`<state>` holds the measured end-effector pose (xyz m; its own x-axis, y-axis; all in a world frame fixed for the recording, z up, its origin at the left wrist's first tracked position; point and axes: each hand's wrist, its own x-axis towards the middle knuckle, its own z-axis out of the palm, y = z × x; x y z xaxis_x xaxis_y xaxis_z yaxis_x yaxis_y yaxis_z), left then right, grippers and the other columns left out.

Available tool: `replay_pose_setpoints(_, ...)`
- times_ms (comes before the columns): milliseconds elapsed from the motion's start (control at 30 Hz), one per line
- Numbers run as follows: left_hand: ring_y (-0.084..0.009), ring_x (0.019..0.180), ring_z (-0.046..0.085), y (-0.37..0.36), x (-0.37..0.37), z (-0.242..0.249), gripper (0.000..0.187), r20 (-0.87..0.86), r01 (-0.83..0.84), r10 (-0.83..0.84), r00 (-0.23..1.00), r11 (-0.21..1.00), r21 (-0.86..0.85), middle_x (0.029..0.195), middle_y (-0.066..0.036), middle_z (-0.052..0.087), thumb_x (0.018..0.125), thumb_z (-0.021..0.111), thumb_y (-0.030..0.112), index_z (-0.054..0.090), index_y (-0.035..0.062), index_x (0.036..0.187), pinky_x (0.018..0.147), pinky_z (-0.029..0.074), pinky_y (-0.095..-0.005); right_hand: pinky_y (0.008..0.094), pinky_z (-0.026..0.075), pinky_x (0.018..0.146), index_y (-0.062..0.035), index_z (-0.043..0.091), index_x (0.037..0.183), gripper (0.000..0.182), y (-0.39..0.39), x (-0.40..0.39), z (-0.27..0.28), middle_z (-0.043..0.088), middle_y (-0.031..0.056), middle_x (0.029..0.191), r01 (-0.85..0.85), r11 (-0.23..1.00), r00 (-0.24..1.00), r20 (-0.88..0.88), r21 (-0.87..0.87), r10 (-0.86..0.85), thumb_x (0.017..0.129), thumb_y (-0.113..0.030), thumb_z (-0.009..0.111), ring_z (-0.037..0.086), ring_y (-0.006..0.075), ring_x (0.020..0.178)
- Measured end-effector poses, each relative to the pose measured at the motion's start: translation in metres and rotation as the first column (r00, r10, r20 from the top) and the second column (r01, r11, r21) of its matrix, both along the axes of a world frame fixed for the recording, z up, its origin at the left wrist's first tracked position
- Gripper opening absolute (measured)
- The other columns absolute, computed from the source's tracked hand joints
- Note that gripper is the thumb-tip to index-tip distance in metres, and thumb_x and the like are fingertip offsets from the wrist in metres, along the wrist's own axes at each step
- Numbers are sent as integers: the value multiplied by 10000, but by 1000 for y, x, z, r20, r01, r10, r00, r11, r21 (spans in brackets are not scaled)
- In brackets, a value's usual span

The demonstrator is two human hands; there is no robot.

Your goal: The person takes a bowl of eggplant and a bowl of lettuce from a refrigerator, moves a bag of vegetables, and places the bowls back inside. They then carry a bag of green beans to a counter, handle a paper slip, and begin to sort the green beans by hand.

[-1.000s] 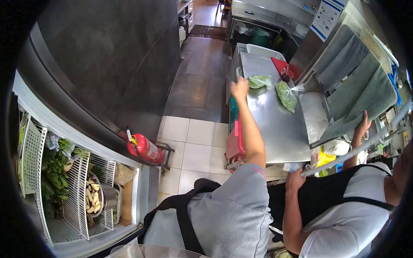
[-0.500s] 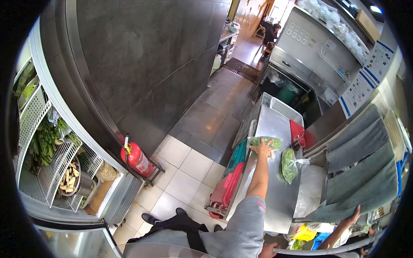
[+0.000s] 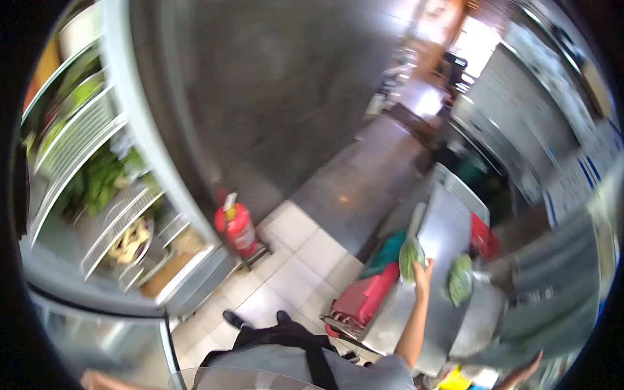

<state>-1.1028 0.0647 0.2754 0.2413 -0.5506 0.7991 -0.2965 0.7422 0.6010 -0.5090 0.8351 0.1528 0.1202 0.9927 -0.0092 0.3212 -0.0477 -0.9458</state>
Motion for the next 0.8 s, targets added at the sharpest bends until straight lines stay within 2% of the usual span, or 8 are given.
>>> replay_pose_setpoints(67, -401, 1372, 7, -37, 6, 2, 681, -35, -85, 88, 996, 994, 61, 1503, -179, 11, 929, 341, 475, 105, 106, 1450, 998, 85, -655, 369, 468, 878, -98, 349, 1250, 561, -71, -94, 48, 493, 117, 1139, -390, 916, 816, -497, -96, 295, 738, -173, 564, 529, 249, 1024)
replay_pose_setpoints(200, -406, 1370, 7, -64, 13, 8, 684, -59, -303, 315, 947, 941, 152, 1503, -181, 9, 928, 342, 483, 105, 112, 1451, 992, 87, -668, 370, 399, 971, -57, 315, 1327, 802, -157, -282, 55, 463, 123, 1216, -894, 434, 378, -705, -109, 601, 606, -194, 639, 470, 257, 1142)
replay_pose_setpoints(267, -400, 1373, -4, -46, 19, 21, 673, -124, -156, 189, 974, 960, 233, 1504, -175, 7, 928, 332, 490, 109, 132, 1453, 1004, 63, -657, 373, 364, 1008, -11, 286, 1358, 892, -201, -381, 68, 451, 139, 1256, -988, 120, 149, -751, -93, 643, 577, -205, 671, 452, 263, 1180)
replay_pose_setpoints(400, -374, 1381, -32, -22, 27, 27, 649, -185, -30, 68, 980, 979, 202, 1509, -155, 16, 933, 326, 481, 111, 161, 1456, 1032, 6, -612, 395, 341, 1031, -11, 272, 1379, 860, -281, -540, 99, 401, 144, 1336, -980, -180, -167, -820, 79, 548, 645, -210, 674, 409, 267, 1238)
replay_pose_setpoints(467, -360, 1382, -16, -18, 27, 29, 618, -190, -42, 77, 979, 983, 180, 1501, -181, 39, 944, 374, 400, 143, 129, 1449, 1054, 24, -562, 419, 368, 1002, -9, 379, 1309, 583, -326, -610, 131, 470, 136, 1287, -970, -210, -202, -894, 125, 401, 773, -157, 555, 461, 270, 1182)
replay_pose_setpoints(600, -358, 1380, 1, -20, 31, 28, 591, -189, -57, 72, 979, 995, 84, 1490, -213, 43, 940, 435, 309, 194, 93, 1436, 1068, 62, -513, 411, 388, 975, -42, 459, 1227, 376, -398, -773, 163, 515, 115, 1233, -959, -137, -278, -913, 247, 299, 883, -190, 503, 505, 236, 1109)
replay_pose_setpoints(700, -349, 1380, -7, -9, 31, 44, 586, -168, -120, 142, 976, 984, 135, 1480, -232, 50, 927, 474, 260, 224, 84, 1427, 1068, 89, -484, 397, 379, 989, -49, 464, 1227, 366, -450, -864, 183, 515, 103, 1232, -953, 144, -210, -921, 268, 327, 927, -258, 455, 487, 240, 1133)
replay_pose_setpoints(800, -342, 1374, 28, 3, 20, 75, 579, -172, -77, 53, 984, 988, -136, 1475, -191, 66, 909, 487, 281, 279, 64, 1404, 1070, 119, -489, 394, 379, 989, -49, 459, 1237, 378, -467, -932, 174, 509, 101, 1242, -929, 273, -132, -915, 248, 382, 936, -277, 445, 478, 239, 1143)
